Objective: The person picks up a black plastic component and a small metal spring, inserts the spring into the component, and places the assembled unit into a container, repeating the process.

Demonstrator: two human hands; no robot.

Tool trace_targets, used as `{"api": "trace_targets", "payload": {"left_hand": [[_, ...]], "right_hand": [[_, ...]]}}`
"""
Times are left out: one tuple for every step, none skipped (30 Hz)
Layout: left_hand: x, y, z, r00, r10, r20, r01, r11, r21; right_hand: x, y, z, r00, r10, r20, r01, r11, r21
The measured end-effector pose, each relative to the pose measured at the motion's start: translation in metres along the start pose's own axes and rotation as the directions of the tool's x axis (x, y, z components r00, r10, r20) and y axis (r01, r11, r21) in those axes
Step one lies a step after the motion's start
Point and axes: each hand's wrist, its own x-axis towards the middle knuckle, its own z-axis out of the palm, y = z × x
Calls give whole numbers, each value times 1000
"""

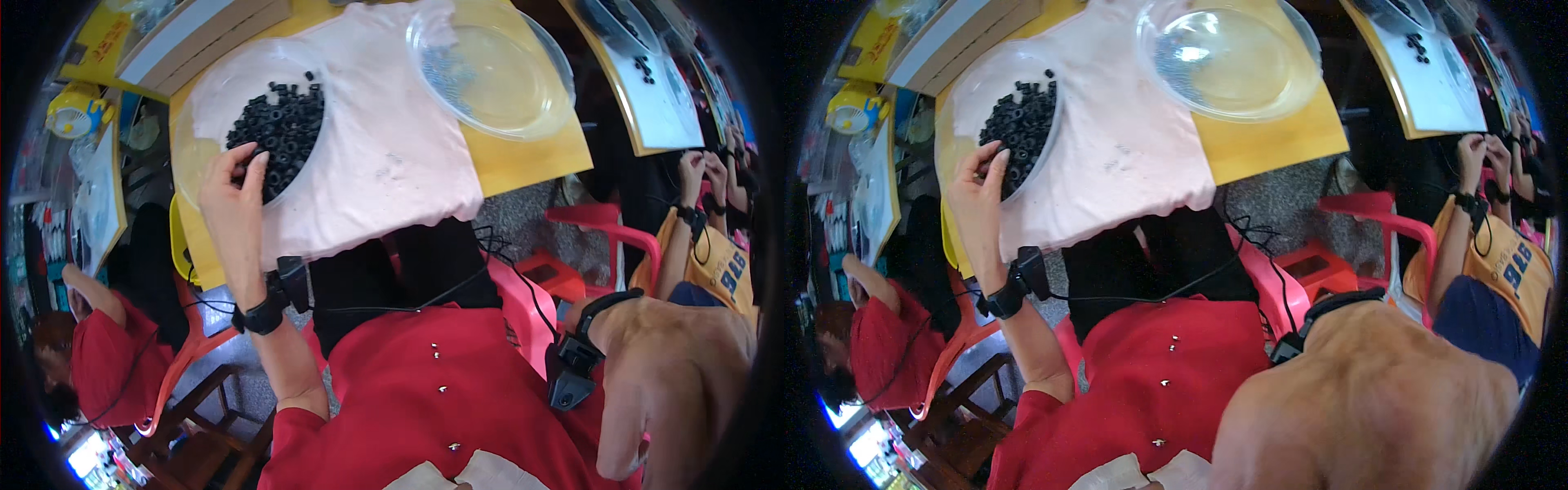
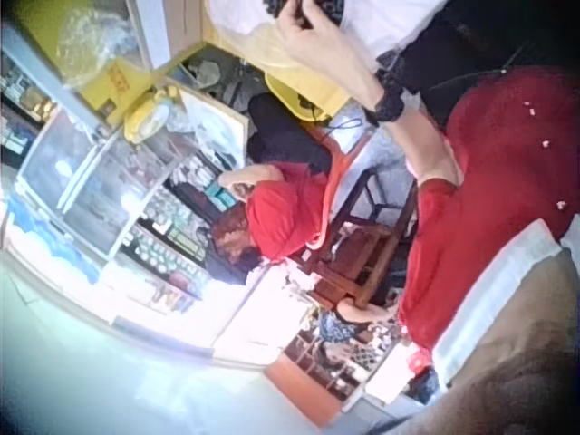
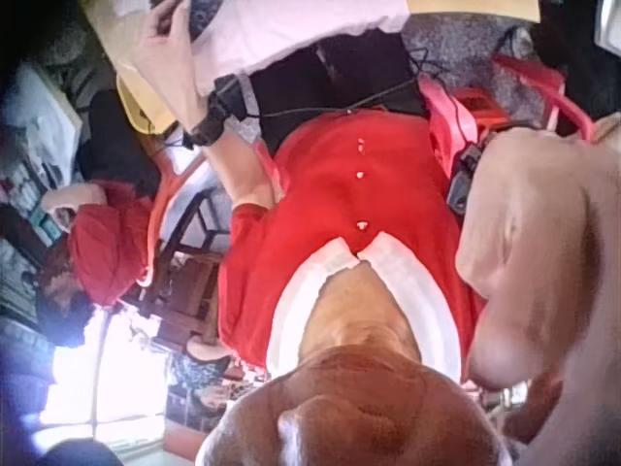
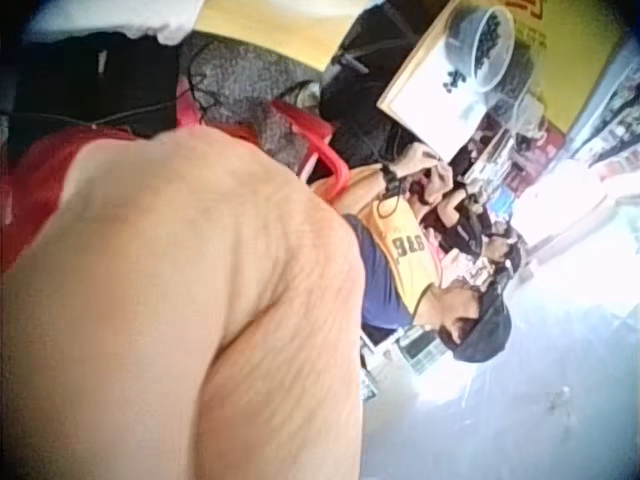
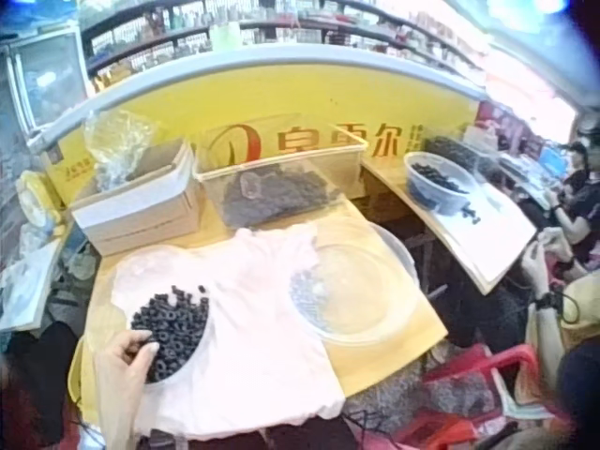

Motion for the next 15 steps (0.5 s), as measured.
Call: {"api": "trace_targets", "payload": {"left_hand": [[1, -1, -1, 1000, -8, 17, 8, 1000, 12], [3, -1, 1, 999, -19, 36, 18, 1000, 16], [3, -2, 1, 999, -14, 34, 14, 1000, 6], [2, -1, 0, 998, -43, 37, 43, 999, -12], [2, 0, -1, 997, -70, 38, 71, 997, -24], [0, 3, -4, 997, -67, 24, 68, 997, -25], [-2, 8, -6, 998, -56, 6, 56, 998, -25], [-4, 12, -7, 999, -46, -11, 46, 999, -25], [-5, 14, -7, 999, -42, -15, 42, 998, -39], [-7, 16, -10, 997, -65, -36, 64, 997, -40], [-9, 17, -11, 995, -85, -53, 82, 995, -47], [-6, 25, -6, 997, -61, -44, 57, 996, -75], [-6, 28, -8, 997, -68, -46, 60, 987, -151], [-8, 28, -10, 996, -76, -48, 63, 972, -227], [-10, 27, -13, 996, -75, -49, 61, 970, -234]], "right_hand": [[-8, -40, -21, 1000, -19, 22, 16, 991, 136], [5, -20, -20, 998, -42, 39, 31, 964, 264], [-4, -51, -30, 997, -63, 55, 37, 921, 388], [-16, -77, -43, 994, -83, 70, 36, 861, 507], [-17, -104, -58, 991, -103, 86, 27, 784, 621], [-14, -131, -71, 988, -117, 105, 5, 692, 722], [-22, -172, -88, 983, -138, 119, -14, 590, 807], [-27, -212, -102, 979, -159, 127, -36, 478, 877], [-40, -263, -115, 974, -183, 132, -57, 364, 930], [-19, -278, -127, 972, -193, 136, -90, 229, 969], [-5, -286, -136, 968, -210, 136, -119, 93, 989], [-36, -318, -136, 957, -256, 134, -145, -22, 989], [-38, -329, -143, 954, -271, 126, -173, -157, 972], [-35, -330, -144, 954, -269, 129, -175, -154, 973], [-35, -331, -143, 956, -270, 116, -159, -146, 976]]}}
